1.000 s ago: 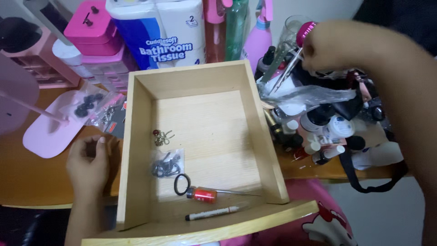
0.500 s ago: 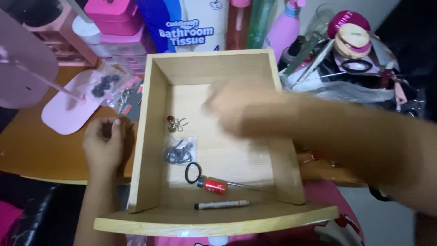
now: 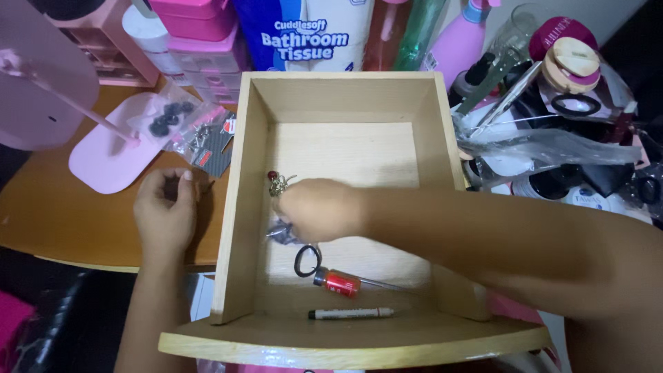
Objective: The person empties a wooden drawer by removing cosmetics, tools, and small accessories one by one and placing them on the table. They handle bottles, compacts, brushes, and packaged items, leaving the drawer nearly empty by the end.
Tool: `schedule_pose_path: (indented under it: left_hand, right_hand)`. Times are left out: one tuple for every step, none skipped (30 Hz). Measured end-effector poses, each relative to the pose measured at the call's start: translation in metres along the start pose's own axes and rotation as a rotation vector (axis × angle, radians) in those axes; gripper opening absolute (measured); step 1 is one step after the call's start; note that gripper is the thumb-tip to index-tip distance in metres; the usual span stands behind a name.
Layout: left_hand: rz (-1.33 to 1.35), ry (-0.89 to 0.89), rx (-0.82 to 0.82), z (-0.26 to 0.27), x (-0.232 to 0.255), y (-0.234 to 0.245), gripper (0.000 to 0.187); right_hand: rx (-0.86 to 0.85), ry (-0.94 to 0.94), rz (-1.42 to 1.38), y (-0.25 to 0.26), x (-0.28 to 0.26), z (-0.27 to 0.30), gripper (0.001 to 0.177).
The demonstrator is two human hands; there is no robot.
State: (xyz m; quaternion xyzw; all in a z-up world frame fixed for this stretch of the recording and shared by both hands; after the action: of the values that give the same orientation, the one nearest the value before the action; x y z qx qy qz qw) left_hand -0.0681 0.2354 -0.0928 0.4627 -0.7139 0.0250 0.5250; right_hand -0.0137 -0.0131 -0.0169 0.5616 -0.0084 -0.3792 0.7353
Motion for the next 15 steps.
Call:
schedule_pose_path:
  left_hand:
    - [0.001, -0.007, -0.002, 0.000, 0.000, 0.000, 0.017]
    - [-0.015, 0.004, -0.006, 0.000, 0.001, 0.000, 0.017]
    - [-0.030, 0.014, -0.011, 0.000, 0.001, 0.001, 0.018]
    - [-0.046, 0.025, -0.018, 0.001, 0.000, 0.001, 0.018]
    - [-0.066, 0.026, -0.014, 0.001, -0.001, 0.001, 0.018]
    - [-0.085, 0.027, -0.013, 0.000, -0.002, 0.000, 0.019]
    - [-0.103, 0.028, -0.011, -0.001, -0.004, 0.000, 0.019]
    - [-0.094, 0.013, -0.005, -0.001, -0.005, 0.000, 0.019]
    - [-0.086, -0.003, 0.001, 0.000, -0.006, 0.000, 0.019]
    - [-0.077, -0.018, 0.005, 0.001, -0.007, 0.000, 0.020]
    - [-0.067, -0.013, 0.002, 0.001, -0.009, -0.001, 0.020]
    - [-0.058, -0.008, -0.001, 0.001, -0.010, -0.001, 0.020]
    - [-0.050, -0.003, -0.004, 0.001, -0.012, -0.002, 0.020]
    - [-0.049, 0.009, -0.009, 0.000, -0.013, -0.002, 0.020]
    - [-0.049, 0.022, -0.014, 0.000, -0.014, -0.002, 0.021]
  right_hand:
    - [-0.024, -0.031, -0.025, 0.002, 0.000, 0.001, 0.016]
    - [-0.043, -0.061, -0.048, 0.006, 0.000, 0.003, 0.014]
    - [-0.063, -0.092, -0.072, 0.011, -0.001, 0.006, 0.014]
    - [-0.029, -0.070, -0.044, 0.020, -0.003, 0.011, 0.015]
    - [0.005, -0.049, -0.016, 0.032, -0.003, 0.017, 0.016]
    - [0.038, -0.030, 0.012, 0.045, -0.002, 0.025, 0.017]
    - [0.087, -0.113, -0.039, 0.059, 0.004, 0.035, 0.018]
    - [0.137, -0.196, -0.085, 0.076, 0.013, 0.048, 0.019]
    - [0.247, -0.154, -0.149, 0.092, 0.023, 0.065, 0.020]
    - [0.357, -0.113, -0.214, 0.108, 0.035, 0.086, 0.021]
    - [0.501, -0.004, 0.081, 0.126, 0.043, 0.102, 0.021]
    - [0.605, 0.074, 0.194, 0.143, 0.055, 0.121, 0.022]
    - [0.619, -0.051, 0.279, 0.152, 0.071, 0.142, 0.024]
    - [0.609, -0.264, 0.221, 0.156, 0.090, 0.164, 0.026]
    - [0.594, -0.476, 0.160, 0.156, 0.107, 0.185, 0.029]
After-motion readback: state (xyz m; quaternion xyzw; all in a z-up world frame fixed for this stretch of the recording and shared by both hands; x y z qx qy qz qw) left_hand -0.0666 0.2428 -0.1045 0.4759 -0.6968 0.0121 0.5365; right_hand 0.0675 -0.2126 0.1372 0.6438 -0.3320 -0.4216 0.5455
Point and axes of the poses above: each hand's wrist, its own z-axis away from the middle knuckle, its own y-axis out of the back of the hand, x = y × z, the point moved 3 cm from there along -z, towards the middle knuckle, and after that the axes turned 2 degrees about x, right-handed, at the moved point
